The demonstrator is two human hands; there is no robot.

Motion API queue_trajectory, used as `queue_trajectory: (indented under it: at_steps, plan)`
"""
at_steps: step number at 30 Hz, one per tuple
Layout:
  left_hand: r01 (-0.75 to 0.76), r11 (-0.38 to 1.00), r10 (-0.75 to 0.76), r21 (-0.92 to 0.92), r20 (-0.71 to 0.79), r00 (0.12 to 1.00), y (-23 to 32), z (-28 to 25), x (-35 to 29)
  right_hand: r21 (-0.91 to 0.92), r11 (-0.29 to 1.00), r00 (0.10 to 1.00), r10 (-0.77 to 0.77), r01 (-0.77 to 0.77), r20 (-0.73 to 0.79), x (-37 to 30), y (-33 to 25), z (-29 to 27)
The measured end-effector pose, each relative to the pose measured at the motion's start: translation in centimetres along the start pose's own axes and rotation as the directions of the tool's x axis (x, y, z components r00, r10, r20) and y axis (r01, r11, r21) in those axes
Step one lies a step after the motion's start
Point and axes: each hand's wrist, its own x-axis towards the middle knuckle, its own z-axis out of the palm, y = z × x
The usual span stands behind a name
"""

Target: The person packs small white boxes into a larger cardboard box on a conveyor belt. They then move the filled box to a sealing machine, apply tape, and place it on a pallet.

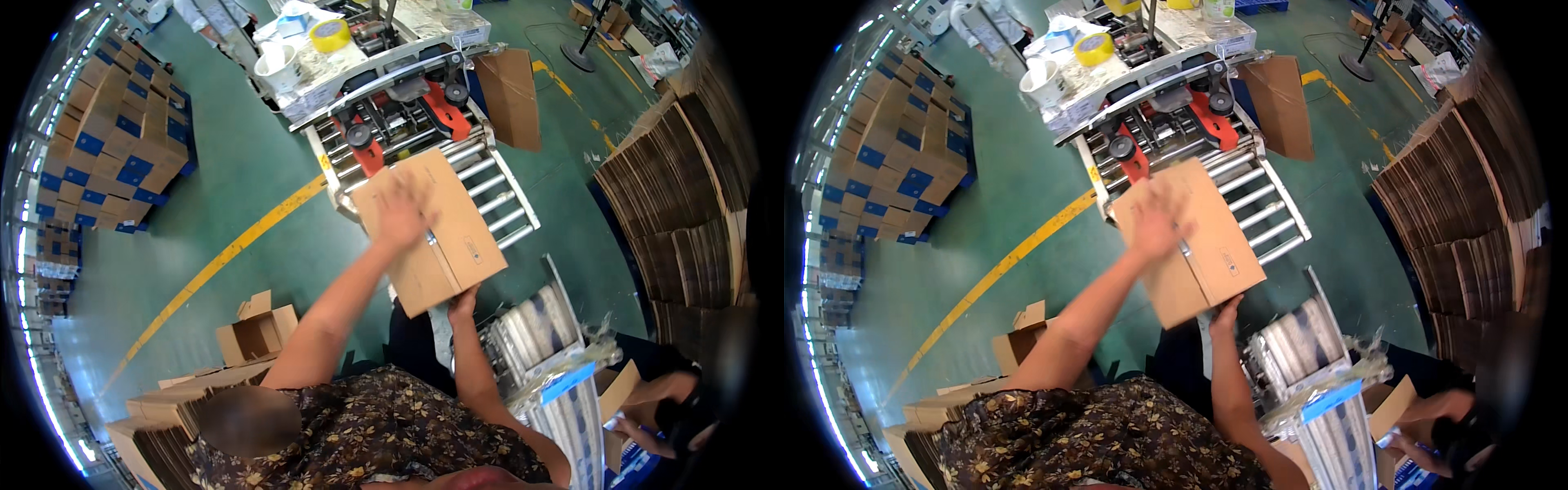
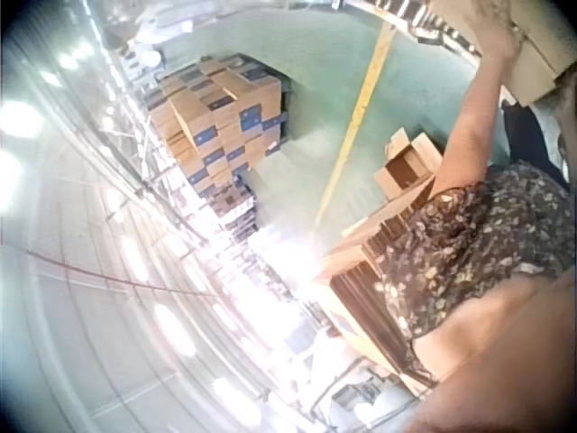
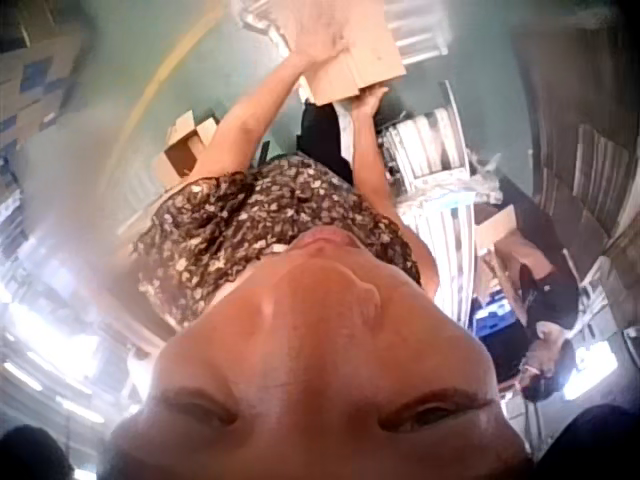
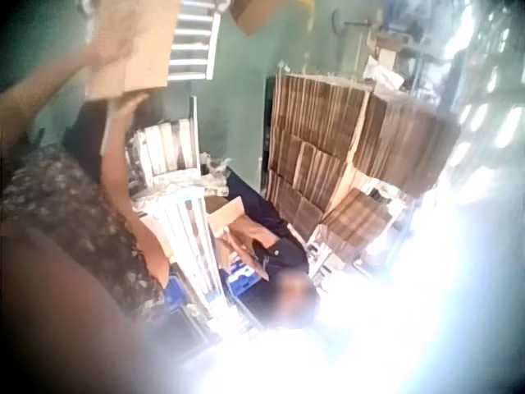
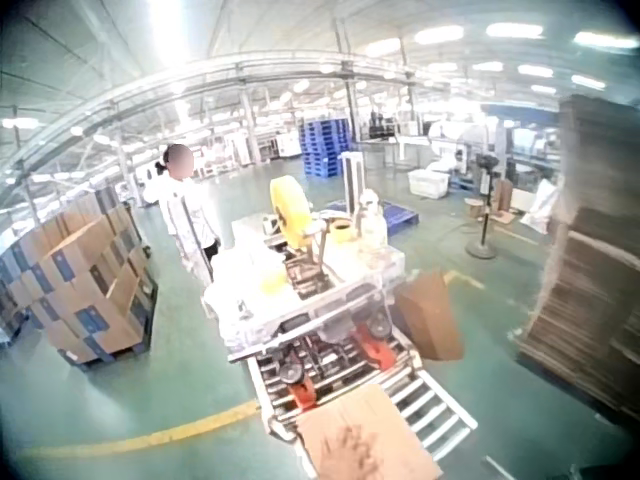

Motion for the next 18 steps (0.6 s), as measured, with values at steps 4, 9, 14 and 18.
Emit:
queue_trajectory:
  at_steps: [4,9,14,18]
  plan:
    - [-0.246,0.967,0.253,-0.059,0.244,0.936,5.4,7.2,-1.0,0.307,0.889,0.939,-0.340,0.340,-0.055,-1.1,-5.9,4.6]
    - [-0.310,0.943,0.334,-0.123,0.334,0.882,5.4,6.8,5.3,0.285,0.852,0.882,-0.350,0.439,-0.315,3.5,-8.4,6.9]
    - [-0.210,0.975,0.219,-0.065,0.395,0.892,1.9,4.6,8.5,-0.026,0.837,0.712,-0.481,0.547,-0.511,6.4,-13.3,19.6]
    - [-0.186,0.976,0.216,-0.112,0.421,0.881,-5.2,1.8,2.6,-0.639,0.659,0.558,-0.726,0.397,-0.402,13.8,-12.9,23.2]
